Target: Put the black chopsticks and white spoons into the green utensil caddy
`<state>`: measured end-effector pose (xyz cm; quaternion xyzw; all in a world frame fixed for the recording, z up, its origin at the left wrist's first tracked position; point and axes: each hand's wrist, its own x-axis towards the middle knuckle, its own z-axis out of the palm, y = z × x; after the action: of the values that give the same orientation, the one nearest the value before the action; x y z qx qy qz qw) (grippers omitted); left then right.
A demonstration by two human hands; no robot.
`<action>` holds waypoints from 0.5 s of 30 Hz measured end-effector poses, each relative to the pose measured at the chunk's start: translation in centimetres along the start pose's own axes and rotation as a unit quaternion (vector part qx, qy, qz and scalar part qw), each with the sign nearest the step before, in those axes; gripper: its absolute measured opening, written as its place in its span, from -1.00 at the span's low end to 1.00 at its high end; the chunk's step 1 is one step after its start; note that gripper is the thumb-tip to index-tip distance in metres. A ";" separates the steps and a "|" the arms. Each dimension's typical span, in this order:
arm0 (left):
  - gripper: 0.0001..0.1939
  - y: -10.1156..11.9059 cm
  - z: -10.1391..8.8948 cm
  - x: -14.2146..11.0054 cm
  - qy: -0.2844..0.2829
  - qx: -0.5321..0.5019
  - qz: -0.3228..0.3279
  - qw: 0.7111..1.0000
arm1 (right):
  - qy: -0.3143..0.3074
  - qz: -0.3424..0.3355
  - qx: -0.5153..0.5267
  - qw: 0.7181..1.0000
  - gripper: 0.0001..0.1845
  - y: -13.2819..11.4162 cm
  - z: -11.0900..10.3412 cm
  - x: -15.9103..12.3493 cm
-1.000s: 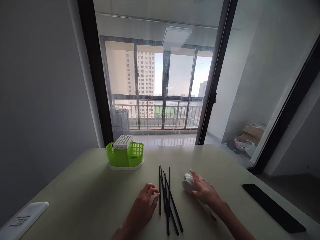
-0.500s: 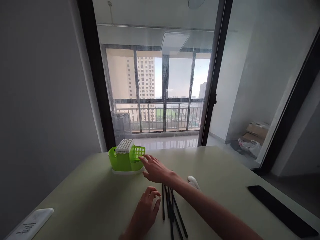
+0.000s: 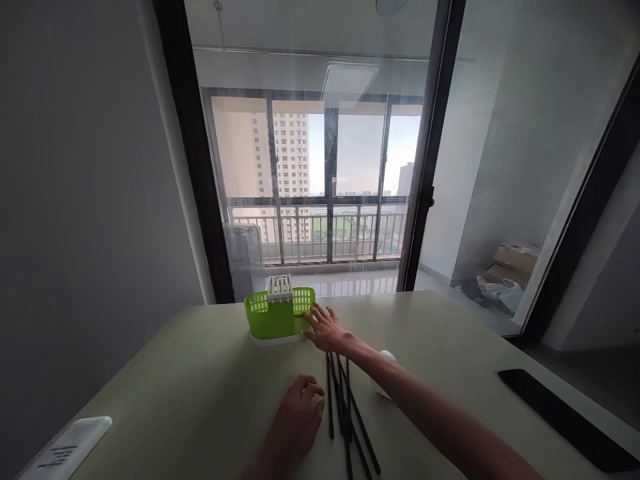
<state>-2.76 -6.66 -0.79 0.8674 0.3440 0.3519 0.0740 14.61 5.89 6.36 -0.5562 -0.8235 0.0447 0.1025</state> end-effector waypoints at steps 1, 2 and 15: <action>-0.80 0.0 0.0 0.0 -0.005 -0.004 -0.001 1.000 | -0.002 0.010 -0.004 1.000 -0.28 1.0 0.0 -0.3; -0.79 0.1 0.0 0.0 -0.009 -0.007 -0.002 1.000 | -0.004 0.020 -0.007 1.000 -0.28 2.1 -0.1 -0.6; -0.86 0.3 -0.6 -0.3 -0.037 -0.014 -0.013 0.999 | -0.002 0.062 -0.012 0.998 -0.27 13.8 -1.0 -7.4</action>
<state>-3.20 -7.15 -0.44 0.8741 0.3474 0.3235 0.1035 29.96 4.21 3.83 -0.6070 -0.7883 0.0418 0.0916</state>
